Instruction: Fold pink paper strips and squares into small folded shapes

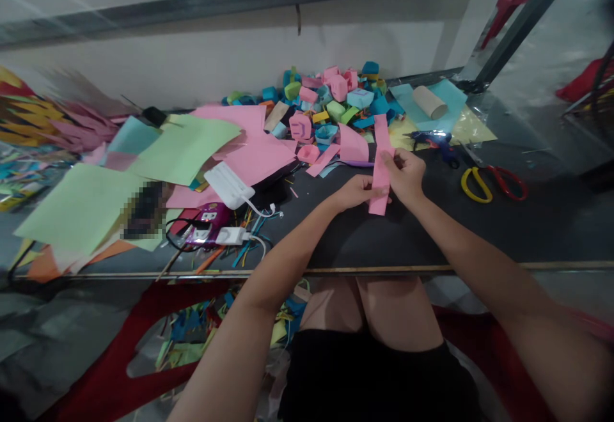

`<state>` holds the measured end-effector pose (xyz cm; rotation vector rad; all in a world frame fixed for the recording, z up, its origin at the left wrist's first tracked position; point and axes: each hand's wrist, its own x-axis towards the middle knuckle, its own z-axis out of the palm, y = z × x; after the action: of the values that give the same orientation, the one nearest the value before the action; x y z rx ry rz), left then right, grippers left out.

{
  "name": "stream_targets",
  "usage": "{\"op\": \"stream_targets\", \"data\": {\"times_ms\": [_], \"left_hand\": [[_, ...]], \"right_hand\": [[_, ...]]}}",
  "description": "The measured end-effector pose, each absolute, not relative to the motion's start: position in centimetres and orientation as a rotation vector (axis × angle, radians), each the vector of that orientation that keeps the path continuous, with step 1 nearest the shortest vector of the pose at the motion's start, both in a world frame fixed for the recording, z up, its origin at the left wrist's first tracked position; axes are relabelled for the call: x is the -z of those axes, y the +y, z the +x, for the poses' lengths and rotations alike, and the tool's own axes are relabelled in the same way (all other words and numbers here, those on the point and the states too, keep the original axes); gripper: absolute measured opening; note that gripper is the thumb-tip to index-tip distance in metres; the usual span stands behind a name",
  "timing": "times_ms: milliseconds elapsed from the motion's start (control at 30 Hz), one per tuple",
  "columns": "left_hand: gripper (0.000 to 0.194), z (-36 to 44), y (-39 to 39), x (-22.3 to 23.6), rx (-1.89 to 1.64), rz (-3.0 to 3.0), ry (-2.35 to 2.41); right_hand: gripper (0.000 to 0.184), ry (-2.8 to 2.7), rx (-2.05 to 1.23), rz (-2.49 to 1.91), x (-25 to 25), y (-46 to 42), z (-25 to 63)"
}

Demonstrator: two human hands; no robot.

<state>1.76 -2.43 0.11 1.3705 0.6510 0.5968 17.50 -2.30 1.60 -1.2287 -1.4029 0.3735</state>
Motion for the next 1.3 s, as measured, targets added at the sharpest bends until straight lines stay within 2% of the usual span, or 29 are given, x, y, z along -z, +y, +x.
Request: {"op": "stream_targets", "data": {"times_ms": [233, 800, 1067, 1300], "left_hand": [[0.036, 1.7, -2.5, -0.7, -0.572, 1.412, 0.678], [0.032, 1.7, -2.5, -0.7, -0.517, 1.201, 0.654], [0.026, 1.4, -2.7, -1.6, -0.549, 1.211, 0.759], [0.02, 1.3, -2.5, -1.6, -0.499, 1.247, 0.747]], "right_hand": [[0.045, -1.381, -0.34, -1.228, -1.2, -2.0, 17.7], [0.053, -1.329, -0.357, -1.216, -1.0, -1.7, 18.0], [0.052, -1.254, -0.485, -1.159, -1.3, -1.5, 18.2], [0.056, -1.216, -0.47, -1.144, -1.6, -1.1, 18.5]]}}
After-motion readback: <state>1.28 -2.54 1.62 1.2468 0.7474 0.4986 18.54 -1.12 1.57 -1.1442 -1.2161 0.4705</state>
